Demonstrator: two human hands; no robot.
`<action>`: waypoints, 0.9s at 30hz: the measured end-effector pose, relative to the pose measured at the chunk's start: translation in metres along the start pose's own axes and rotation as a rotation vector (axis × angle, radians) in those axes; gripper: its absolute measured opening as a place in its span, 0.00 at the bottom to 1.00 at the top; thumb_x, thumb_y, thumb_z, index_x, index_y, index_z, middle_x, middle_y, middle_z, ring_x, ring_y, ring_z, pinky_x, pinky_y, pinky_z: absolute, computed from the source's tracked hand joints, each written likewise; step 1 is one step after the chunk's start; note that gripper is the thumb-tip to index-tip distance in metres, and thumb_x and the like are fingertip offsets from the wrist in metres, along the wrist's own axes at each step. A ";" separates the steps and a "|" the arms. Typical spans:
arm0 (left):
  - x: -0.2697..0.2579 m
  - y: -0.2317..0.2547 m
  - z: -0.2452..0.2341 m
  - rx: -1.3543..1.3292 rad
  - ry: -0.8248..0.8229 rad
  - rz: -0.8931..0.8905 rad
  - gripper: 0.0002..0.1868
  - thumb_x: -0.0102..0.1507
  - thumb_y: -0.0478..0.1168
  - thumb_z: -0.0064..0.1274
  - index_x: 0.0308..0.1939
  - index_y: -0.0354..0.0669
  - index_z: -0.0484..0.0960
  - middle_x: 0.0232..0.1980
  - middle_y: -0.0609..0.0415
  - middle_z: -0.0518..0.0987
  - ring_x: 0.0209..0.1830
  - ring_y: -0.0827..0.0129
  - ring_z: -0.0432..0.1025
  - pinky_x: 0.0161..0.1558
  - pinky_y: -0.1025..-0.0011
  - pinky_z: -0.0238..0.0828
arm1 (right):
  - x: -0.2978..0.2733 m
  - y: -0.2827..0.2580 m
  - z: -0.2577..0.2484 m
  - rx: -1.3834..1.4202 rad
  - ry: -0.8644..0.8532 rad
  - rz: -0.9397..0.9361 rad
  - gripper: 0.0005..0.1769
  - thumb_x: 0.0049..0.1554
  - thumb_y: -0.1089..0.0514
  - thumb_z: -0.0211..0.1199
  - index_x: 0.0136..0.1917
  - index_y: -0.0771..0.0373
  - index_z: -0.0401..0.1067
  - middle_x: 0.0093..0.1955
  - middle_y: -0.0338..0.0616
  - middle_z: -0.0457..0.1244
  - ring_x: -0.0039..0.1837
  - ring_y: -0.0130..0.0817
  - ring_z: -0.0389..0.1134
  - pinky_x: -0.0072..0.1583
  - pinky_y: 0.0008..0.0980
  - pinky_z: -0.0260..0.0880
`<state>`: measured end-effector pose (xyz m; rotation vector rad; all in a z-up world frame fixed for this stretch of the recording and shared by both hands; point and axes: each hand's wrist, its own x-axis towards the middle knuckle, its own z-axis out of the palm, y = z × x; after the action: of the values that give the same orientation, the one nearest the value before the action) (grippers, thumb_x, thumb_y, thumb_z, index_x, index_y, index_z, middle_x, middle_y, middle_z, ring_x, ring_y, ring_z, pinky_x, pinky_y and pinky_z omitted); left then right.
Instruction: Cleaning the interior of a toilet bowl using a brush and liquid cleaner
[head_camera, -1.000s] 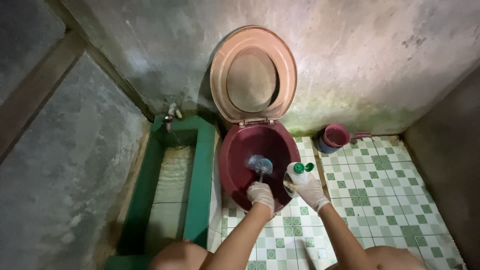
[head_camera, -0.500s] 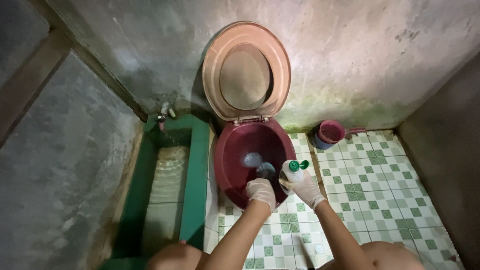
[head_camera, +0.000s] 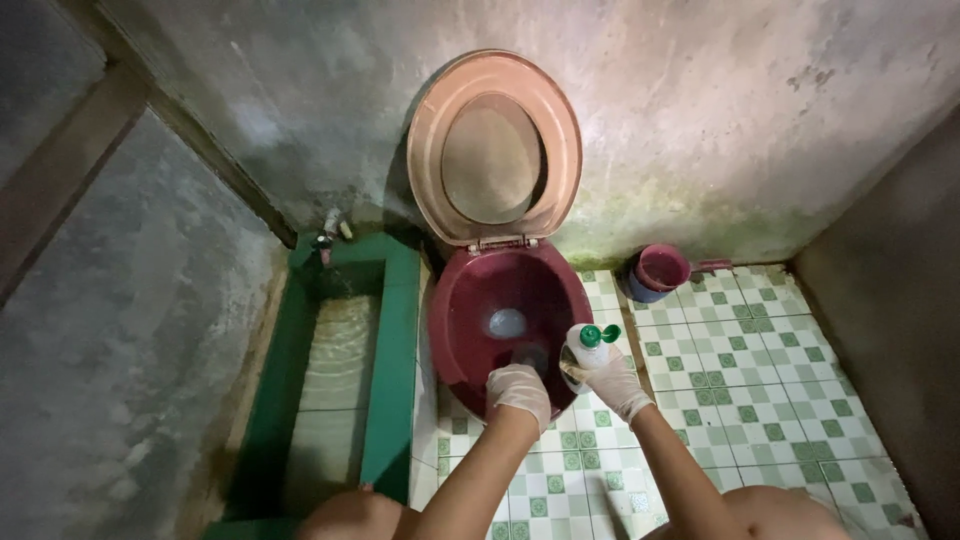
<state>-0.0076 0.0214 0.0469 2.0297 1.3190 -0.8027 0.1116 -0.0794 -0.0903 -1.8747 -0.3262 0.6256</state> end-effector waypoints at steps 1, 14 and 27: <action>0.031 0.001 0.020 -0.002 -0.001 -0.003 0.21 0.59 0.26 0.58 0.57 0.36 0.81 0.59 0.45 0.81 0.63 0.49 0.74 0.45 0.46 0.79 | -0.001 -0.002 0.001 -0.001 -0.004 0.001 0.40 0.32 0.56 0.88 0.59 0.57 0.77 0.55 0.49 0.72 0.62 0.42 0.72 0.63 0.41 0.74; 0.072 -0.004 0.047 0.205 0.233 0.022 0.16 0.69 0.31 0.39 0.55 0.40 0.82 0.53 0.50 0.82 0.55 0.51 0.77 0.39 0.51 0.76 | 0.001 0.002 0.000 0.160 0.030 0.011 0.39 0.31 0.65 0.87 0.56 0.60 0.77 0.51 0.50 0.72 0.56 0.39 0.74 0.58 0.40 0.77; -0.001 0.008 -0.004 0.027 -0.012 -0.072 0.22 0.65 0.32 0.54 0.63 0.42 0.77 0.64 0.47 0.77 0.62 0.45 0.73 0.40 0.47 0.76 | 0.007 0.014 -0.007 0.225 -0.007 -0.016 0.37 0.32 0.67 0.87 0.55 0.62 0.77 0.50 0.50 0.72 0.54 0.37 0.72 0.60 0.42 0.74</action>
<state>0.0002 0.0217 0.0513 2.0046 1.3883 -0.8680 0.1200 -0.0865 -0.1031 -1.6531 -0.2636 0.6315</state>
